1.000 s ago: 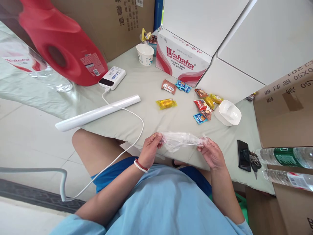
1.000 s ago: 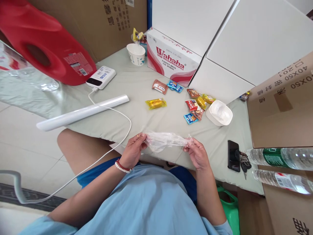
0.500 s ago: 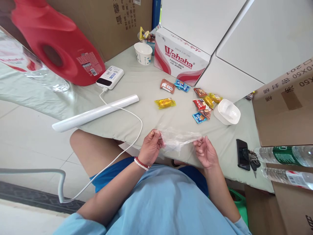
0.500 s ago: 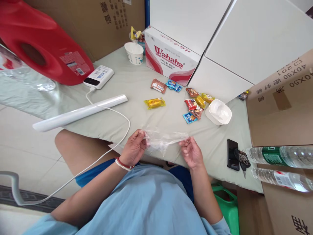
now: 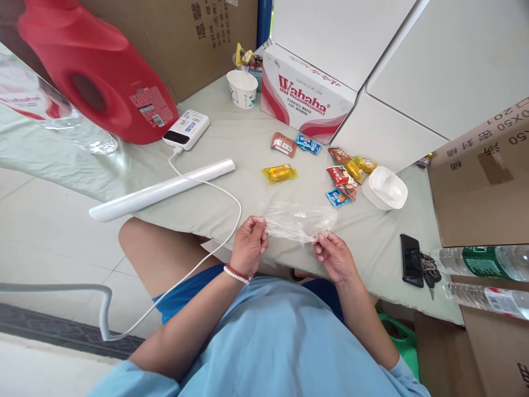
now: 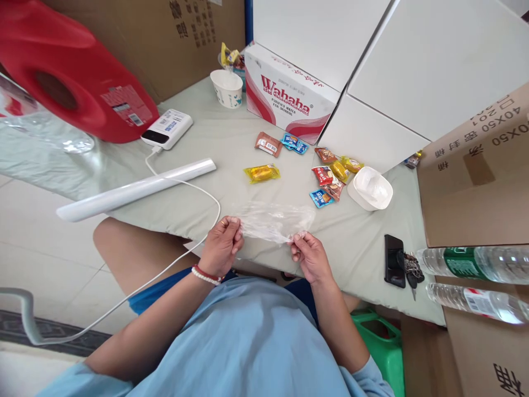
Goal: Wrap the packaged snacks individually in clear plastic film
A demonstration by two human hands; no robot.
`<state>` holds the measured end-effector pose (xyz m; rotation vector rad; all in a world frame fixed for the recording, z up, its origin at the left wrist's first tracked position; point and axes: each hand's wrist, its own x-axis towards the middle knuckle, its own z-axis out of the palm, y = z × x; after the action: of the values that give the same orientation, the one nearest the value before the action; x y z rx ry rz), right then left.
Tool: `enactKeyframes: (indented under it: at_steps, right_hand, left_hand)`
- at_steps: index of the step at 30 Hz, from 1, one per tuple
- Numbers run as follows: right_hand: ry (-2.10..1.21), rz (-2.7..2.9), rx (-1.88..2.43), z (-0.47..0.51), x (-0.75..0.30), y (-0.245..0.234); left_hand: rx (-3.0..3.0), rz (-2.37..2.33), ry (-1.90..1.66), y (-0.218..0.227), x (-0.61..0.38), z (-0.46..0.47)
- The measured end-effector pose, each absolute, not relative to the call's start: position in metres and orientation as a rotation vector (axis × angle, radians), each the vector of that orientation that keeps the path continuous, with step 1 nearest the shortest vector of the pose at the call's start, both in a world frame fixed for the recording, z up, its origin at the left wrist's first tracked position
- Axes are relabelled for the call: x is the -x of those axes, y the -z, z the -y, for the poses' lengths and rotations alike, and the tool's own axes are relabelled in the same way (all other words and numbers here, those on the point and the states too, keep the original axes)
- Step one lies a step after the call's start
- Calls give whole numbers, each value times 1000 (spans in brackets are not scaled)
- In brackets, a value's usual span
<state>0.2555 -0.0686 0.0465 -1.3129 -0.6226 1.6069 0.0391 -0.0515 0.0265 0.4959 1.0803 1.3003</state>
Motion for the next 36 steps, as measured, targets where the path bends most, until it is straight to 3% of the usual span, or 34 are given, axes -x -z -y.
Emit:
enactKeyframes:
  at_steps: [9, 17, 19, 22, 24, 30, 36]
  right_hand:
    - [-1617, 494, 1295, 73, -284, -51]
    - [-1547, 875, 1497, 69, -302, -51]
    - [-1374, 959, 1581, 66, -306, -51]
    - [-686, 1076, 1696, 67, -299, -52]
    - [-421, 1236, 1654, 71, -285, -52]
    - [-452, 2004, 1451, 65, -240, -30]
    - [-436, 1871, 1502, 45, -265, -17]
  left_hand:
    - [-508, -959, -1186, -28, -26, 44]
    - [-516, -831, -1228, -32, -21, 42]
    - [-491, -797, -1202, -35, -21, 43]
    - [-431, -807, -1172, -37, -25, 44]
    - [-411, -835, -1161, -38, -30, 45]
    - [-459, -908, -1099, -41, -40, 51]
    - [-601, -1033, -1112, -50, -23, 47]
